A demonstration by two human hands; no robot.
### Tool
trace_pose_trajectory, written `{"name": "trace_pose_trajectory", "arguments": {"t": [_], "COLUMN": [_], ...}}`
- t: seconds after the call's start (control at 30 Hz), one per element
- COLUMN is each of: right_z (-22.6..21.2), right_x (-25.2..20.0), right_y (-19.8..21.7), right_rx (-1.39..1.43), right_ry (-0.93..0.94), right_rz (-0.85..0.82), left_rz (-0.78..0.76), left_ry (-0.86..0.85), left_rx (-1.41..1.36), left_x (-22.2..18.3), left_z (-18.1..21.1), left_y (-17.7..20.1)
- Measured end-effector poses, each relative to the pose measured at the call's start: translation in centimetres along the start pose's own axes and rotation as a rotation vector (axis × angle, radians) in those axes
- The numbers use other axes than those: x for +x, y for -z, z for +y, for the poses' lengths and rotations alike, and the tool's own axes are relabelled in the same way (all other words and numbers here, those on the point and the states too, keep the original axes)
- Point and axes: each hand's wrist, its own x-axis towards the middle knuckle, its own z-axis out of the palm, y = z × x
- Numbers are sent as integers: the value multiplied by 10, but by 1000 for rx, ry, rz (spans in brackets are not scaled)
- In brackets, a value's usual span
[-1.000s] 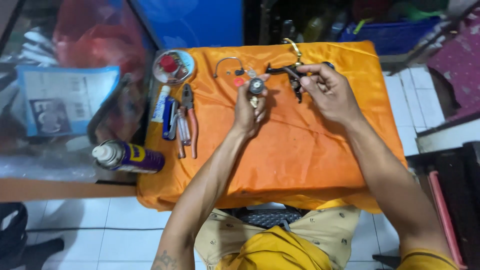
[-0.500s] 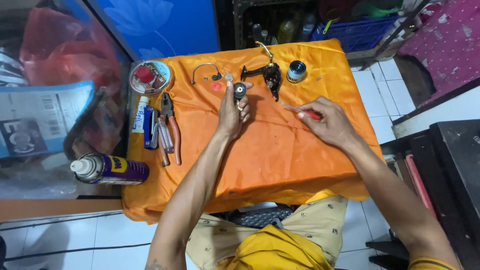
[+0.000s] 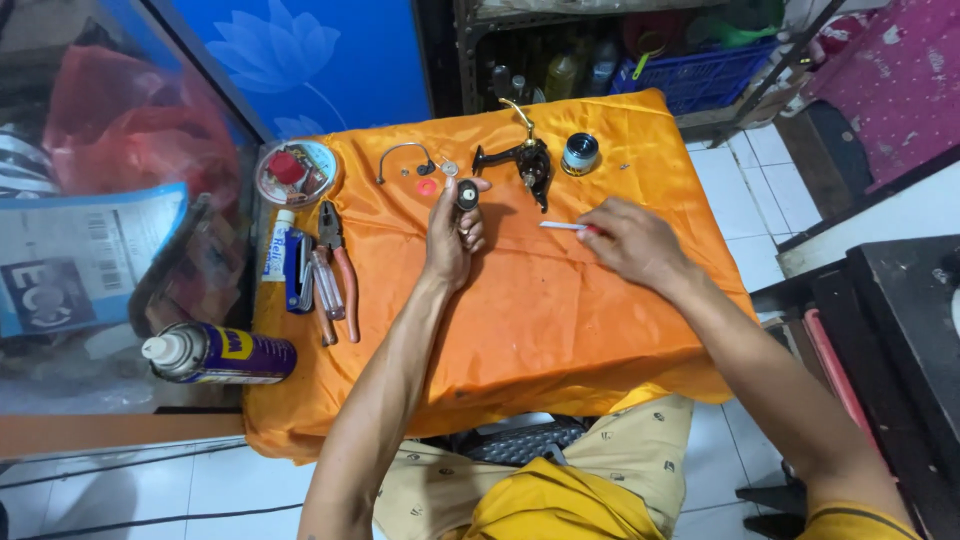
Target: Disassembling, cleaning, and reassembling a fishing reel handle and body using a screwdriver and lubricant.
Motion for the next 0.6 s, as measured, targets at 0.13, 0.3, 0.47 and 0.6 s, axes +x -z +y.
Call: {"name": "trace_pose_trajectory", "arguments": {"t": [0.13,0.3,0.47,0.6], "right_z": [40,48,74,101], "right_x": [-7,-12,-5,8], "right_y": [0,0,-3,-6], "right_rx": [-69,-122,-90,-122], "right_ry": [-77,-313,-496,-518], "right_rz": [88,112,122,220], "left_rz": [-24,-7,17,10], "left_ry": [18,57,58,44], "left_rx": [45,81,122,140], "left_x": [1,-1,0,2], "left_z": [2,2,2,0], "left_y": [-3,-8,-8,-4]}}
